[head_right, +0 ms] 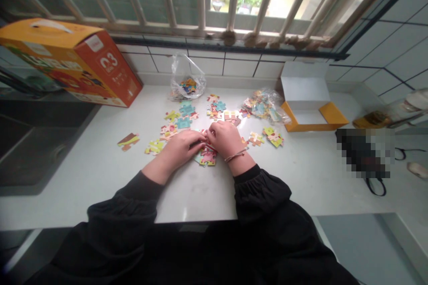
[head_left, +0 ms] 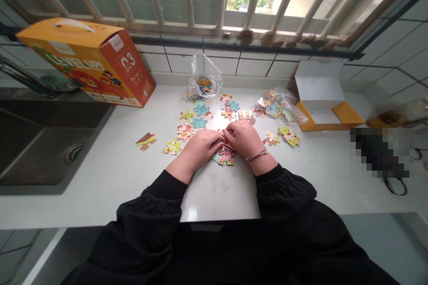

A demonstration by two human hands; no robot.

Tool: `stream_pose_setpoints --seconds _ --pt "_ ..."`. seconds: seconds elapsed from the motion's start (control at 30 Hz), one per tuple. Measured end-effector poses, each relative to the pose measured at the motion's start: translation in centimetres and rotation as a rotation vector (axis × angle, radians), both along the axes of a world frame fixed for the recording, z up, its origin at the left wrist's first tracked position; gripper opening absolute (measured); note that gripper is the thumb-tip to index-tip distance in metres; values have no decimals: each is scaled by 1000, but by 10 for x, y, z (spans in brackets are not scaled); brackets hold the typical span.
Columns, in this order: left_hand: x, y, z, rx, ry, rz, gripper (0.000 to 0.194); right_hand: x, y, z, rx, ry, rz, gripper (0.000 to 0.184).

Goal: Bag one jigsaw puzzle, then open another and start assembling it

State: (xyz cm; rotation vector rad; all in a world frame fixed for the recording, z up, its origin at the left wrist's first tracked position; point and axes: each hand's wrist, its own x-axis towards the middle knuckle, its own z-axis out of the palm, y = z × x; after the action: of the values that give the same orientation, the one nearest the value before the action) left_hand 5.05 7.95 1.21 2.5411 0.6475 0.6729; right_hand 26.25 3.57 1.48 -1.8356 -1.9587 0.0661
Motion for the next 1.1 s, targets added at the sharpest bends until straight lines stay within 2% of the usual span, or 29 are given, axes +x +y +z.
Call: stream_pose_setpoints --seconds 0.1,0.2,0.3,0.37,0.47,0.6,0.8,0.97,1.1 --pt "4 5 1 10 -44 26 13 8 10 -1 150 25 -120 26" --pt "10 26 -2 101 -78 270 18 20 29 -6 215 70 -241 27" --pt "13 50 -9 134 15 563 28 28 48 -17 168 59 -216 42" --pt "13 60 -13 122 71 621 33 29 57 -24 102 20 -183 49" --pt "12 64 -16 143 94 602 36 28 61 -27 48 -7 -148 45" --pt "10 59 -15 153 105 614 29 29 59 -21 60 -6 -115 40" --pt "11 58 -14 103 63 573 23 31 59 -18 68 -4 -164 26" --pt "11 60 -16 75 64 544 23 32 58 -12 8 -8 -201 19" --pt "10 60 -16 99 51 535 20 27 52 -1 206 69 -228 30"
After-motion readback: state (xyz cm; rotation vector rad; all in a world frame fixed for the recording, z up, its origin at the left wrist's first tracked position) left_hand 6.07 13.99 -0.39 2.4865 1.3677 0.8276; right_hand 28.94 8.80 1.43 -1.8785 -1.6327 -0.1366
